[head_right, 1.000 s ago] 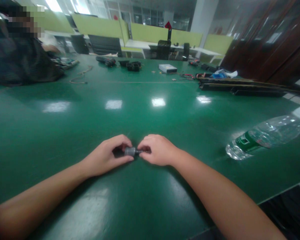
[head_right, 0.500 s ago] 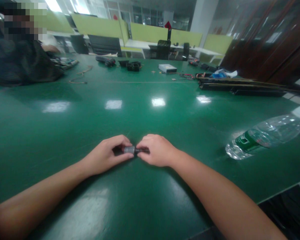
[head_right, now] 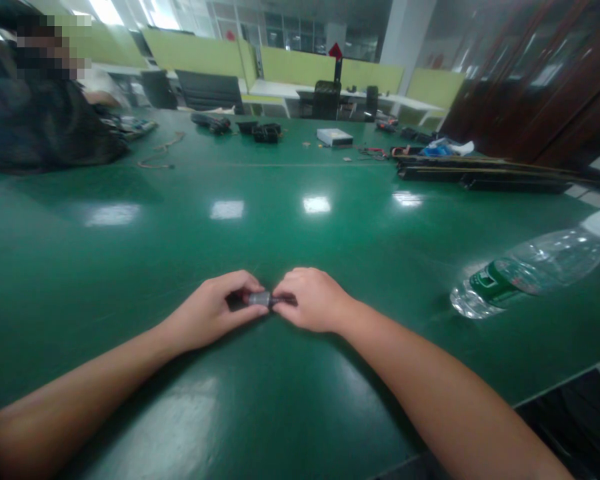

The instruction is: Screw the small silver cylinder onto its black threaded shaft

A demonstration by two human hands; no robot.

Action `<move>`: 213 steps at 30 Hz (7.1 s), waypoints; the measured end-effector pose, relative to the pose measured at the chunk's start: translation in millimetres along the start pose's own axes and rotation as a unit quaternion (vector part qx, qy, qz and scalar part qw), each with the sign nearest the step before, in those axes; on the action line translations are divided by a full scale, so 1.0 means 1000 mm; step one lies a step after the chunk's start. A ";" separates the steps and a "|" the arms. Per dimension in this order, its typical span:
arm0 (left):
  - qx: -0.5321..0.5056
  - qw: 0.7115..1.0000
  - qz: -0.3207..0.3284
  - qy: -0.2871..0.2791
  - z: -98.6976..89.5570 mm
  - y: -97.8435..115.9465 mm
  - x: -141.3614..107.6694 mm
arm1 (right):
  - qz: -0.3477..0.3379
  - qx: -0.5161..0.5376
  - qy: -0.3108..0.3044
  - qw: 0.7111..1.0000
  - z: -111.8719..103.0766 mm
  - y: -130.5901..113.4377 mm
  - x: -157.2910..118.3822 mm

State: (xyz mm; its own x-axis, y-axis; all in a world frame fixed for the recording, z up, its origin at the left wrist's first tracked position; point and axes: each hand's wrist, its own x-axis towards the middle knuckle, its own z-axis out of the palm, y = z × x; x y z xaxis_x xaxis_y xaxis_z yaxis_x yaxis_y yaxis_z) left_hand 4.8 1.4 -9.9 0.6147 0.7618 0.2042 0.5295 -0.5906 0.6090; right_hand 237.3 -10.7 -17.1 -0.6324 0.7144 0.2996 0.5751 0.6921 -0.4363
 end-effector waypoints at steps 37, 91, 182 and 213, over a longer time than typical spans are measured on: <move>-0.015 1.000 -0.016 -0.008 -0.001 0.000 0.000 | 0.027 -0.009 -0.025 0.999 -0.013 0.004 -0.007; -0.009 1.000 0.005 -0.018 -0.002 0.001 -0.002 | 0.006 -0.009 -0.049 0.999 -0.014 -0.005 -0.006; -0.019 0.999 0.011 -0.028 -0.004 -0.001 -0.002 | 0.079 0.049 -0.045 0.995 -0.018 -0.002 -0.010; -0.009 1.000 0.011 -0.011 -0.002 -0.002 -0.003 | 0.100 0.031 -0.032 0.994 -0.014 0.002 -0.006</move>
State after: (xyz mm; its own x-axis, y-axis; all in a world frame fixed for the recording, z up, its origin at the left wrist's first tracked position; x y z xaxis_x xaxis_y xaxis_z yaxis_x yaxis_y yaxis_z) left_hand 0.6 1.3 -10.3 0.6382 0.7433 0.2006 0.5062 -0.6015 0.6180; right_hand 249.7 -12.6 -7.9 -0.5409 0.8279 0.1485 0.6609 0.5275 -0.5338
